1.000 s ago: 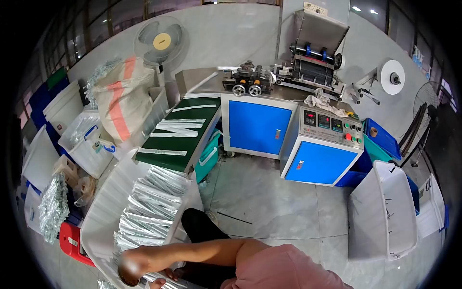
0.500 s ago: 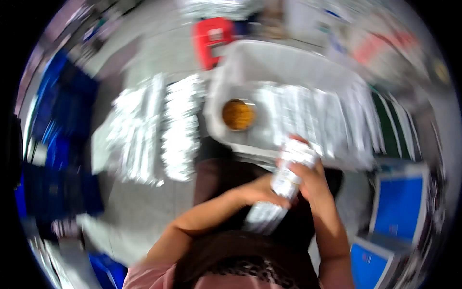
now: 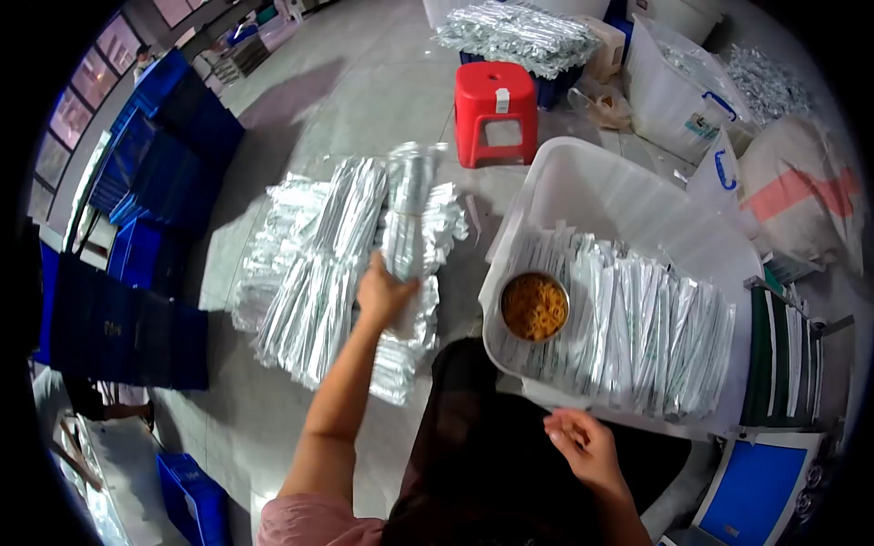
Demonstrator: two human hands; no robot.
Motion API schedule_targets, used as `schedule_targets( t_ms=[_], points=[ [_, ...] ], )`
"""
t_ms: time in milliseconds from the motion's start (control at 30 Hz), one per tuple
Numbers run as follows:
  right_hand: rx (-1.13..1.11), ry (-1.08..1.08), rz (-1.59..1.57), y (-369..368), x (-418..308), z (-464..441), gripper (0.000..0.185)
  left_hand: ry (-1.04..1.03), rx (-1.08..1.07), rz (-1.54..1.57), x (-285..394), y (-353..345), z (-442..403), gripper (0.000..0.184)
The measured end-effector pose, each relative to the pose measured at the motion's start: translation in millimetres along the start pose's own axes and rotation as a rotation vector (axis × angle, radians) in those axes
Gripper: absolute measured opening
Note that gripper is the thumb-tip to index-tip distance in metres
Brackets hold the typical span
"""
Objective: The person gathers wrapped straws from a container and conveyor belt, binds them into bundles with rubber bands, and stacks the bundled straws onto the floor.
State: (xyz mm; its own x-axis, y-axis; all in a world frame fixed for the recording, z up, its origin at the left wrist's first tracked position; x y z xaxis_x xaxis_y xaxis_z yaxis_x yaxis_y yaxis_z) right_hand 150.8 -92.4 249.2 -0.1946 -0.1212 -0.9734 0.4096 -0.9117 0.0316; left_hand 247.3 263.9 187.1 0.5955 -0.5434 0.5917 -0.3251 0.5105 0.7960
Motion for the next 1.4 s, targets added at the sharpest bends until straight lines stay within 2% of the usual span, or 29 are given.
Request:
schedule_targets(
  t_ms=[33, 100, 167, 200, 233, 267, 333, 367, 400, 433, 467, 500, 533, 567, 600, 633, 667, 700, 767, 833, 900, 967, 1000, 1067, 1233, 1300, 1333, 1400],
  points=[
    [0.036, -0.062, 0.063, 5, 2, 0, 0.027, 0.013, 0.096, -0.131, -6, -5, -37, 0.063],
    [0.091, -0.121, 0.099, 14, 10, -2, 0.024, 0.087, 0.04, -0.155, -30, -19, -99, 0.062],
    [0.125, -0.119, 0.13, 21, 16, -6, 0.026, -0.095, 0.207, -0.277, -66, -46, -133, 0.054],
    [0.187, -0.134, 0.134, 23, 17, -8, 0.024, 0.06, 0.046, -0.468, -84, -61, -143, 0.058],
    [0.206, -0.159, 0.137, 27, 21, -12, 0.024, 0.004, 0.145, -0.57, -97, -75, -139, 0.069],
    [0.18, -0.099, 0.31, 35, 23, -15, 0.022, 0.052, 0.153, -0.643, -107, -90, -145, 0.074],
    [0.165, -0.062, 0.534, 46, 16, -16, 0.017, -0.099, 0.142, -0.759, -130, -103, -156, 0.062],
    [0.219, -0.004, 0.502, 56, 19, -14, 0.018, -0.227, 0.211, -0.71, -139, -105, -156, 0.06],
    [0.304, -0.021, 0.499, 67, 18, -17, 0.019, -0.275, 0.202, -0.469, -158, -112, -166, 0.061],
    [0.386, 0.002, 0.55, 81, 17, -29, 0.022, -0.232, 0.161, -0.581, -119, -91, -146, 0.067],
    [0.455, 0.181, 0.629, 102, 27, -40, 0.024, -0.132, 0.091, -0.568, -89, -71, -125, 0.074],
    [0.535, 0.122, 0.678, 121, 34, -49, 0.027, -0.24, 0.288, -0.581, -128, -83, -136, 0.076],
    [0.624, 0.111, 0.747, 140, 44, -53, 0.033, -0.368, 0.348, -0.348, -127, -78, -123, 0.072],
    [0.678, 0.111, 0.811, 156, 53, -58, 0.039, -0.244, 0.264, -0.295, -91, -59, -83, 0.067],
    [0.689, 0.095, 0.94, 164, 64, -64, 0.047, -0.369, 0.301, -0.265, -98, -55, -63, 0.063],
    [0.699, 0.08, 1.066, 172, 69, -68, 0.055, -0.417, 0.292, -0.175, -68, -38, -19, 0.059],
    [0.663, -0.077, 1.044, 179, 67, -74, 0.066, -0.379, 0.281, -0.133, -62, -30, 11, 0.057],
    [0.686, -0.077, 1.108, 190, 77, -78, 0.068, -0.356, 0.279, -0.025, -47, -22, 45, 0.052],
    [0.835, -0.056, 1.227, 220, 91, -87, 0.068, -0.312, 0.282, 0.021, -23, -10, 103, 0.045],
    [0.888, -0.121, 1.248, 254, 105, -95, 0.066, -0.58, 0.478, -0.342, -15, -4, 148, 0.044],
    [0.946, -0.188, 1.258, 265, 105, -96, 0.065, -0.622, 0.346, -0.077, 24, -9, 186, 0.045],
    [0.765, -0.024, 1.265, 261, 96, -99, 0.062, -0.529, 0.049, 0.028, 33, -21, 205, 0.045],
    [0.724, 0.079, 1.275, 257, 97, -95, 0.061, -0.54, 0.044, 0.028, 35, -26, 208, 0.045],
    [0.712, 0.058, 1.319, 252, 98, -84, 0.062, -0.777, 0.043, -0.194, 36, -42, 207, 0.043],
    [0.825, -0.069, 1.314, 273, 120, -61, 0.058, -0.786, 0.079, -0.317, 30, -51, 199, 0.042],
    [0.654, 0.067, 1.215, 271, 118, -56, 0.055, -0.796, 0.077, -0.362, 30, -52, 197, 0.042],
    [0.666, 0.247, 1.249, 264, 109, -51, 0.052, -0.801, 0.087, -0.384, 30, -53, 196, 0.041],
    [0.669, 0.261, 1.247, 257, 90, -47, 0.052, -0.805, 0.094, -0.408, 32, -55, 199, 0.041]
  ],
)
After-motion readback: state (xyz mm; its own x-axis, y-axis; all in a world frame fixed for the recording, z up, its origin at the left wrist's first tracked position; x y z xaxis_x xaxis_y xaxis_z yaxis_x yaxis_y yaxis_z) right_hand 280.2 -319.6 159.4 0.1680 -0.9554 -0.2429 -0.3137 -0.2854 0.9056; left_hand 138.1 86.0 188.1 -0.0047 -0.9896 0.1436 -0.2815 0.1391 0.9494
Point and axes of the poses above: each hand's wrist, its own z-axis away from the middle knuckle, its own y-axis out of the back of the hand, x = y × z, the point moved 2 cm from there along -z, towards the middle knuckle, and after that the axes turned 8 degrees about y, right-handed, at the moved point
